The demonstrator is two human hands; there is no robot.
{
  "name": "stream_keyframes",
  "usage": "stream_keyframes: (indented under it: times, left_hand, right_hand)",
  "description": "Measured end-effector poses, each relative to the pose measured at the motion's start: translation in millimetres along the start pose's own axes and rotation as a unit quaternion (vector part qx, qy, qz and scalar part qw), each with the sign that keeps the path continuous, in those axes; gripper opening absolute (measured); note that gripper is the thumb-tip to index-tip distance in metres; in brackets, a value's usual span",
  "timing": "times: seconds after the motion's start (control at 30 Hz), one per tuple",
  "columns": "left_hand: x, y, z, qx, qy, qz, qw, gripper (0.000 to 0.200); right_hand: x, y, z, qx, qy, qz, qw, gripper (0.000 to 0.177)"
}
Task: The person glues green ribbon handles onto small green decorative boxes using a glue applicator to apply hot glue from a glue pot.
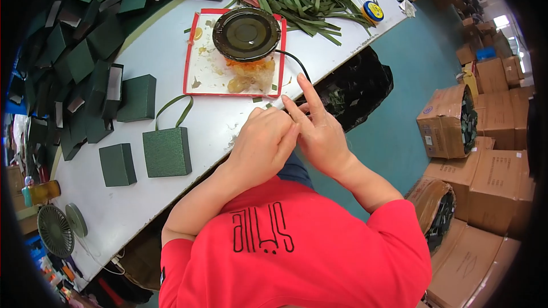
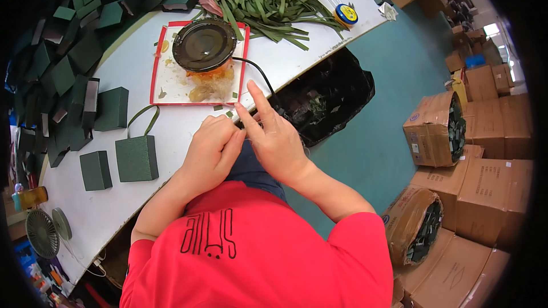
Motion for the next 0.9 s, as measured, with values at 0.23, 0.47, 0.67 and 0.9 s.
stream_keyframes:
  times: [0.23,0.47,0.67,0.9]
  left_hand:
    - [0.2,-0.7,5.5,-0.050,0.061,0.073,0.994,0.035]
    - [-41.2,-9.2,-1.0,-0.028,-0.025,0.070,0.997,0.049]
    - [-48.5,-18.9,3.1,-0.129,0.036,0.068,0.989,0.021]
    - [-37.5,-14.4,6.0,-0.007,0.079,-0.079,0.994,0.013]
  right_hand:
    - [-2.9,11.3,-14.3,-0.022,-0.026,0.009,0.999,0.048]
    - [-0.7,16.0,-16.7,-0.040,-0.026,-0.013,0.999,0.035]
    - [-2.9,13.2,-30.5,-0.083,-0.062,-0.026,0.994,0.036]
    - [-9.2,27.8,-53.6,0.034,-0.209,-0.051,0.976,0.040]
Point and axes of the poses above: each hand's wrist, its own z-axis towards the middle knuckle, its own x-axis out of the back of the hand, y = z × x, the point moved 2 cm from there along z, towards the middle knuckle, and after that the axes turned 10 degrees about -z, right-handed, at the moved point
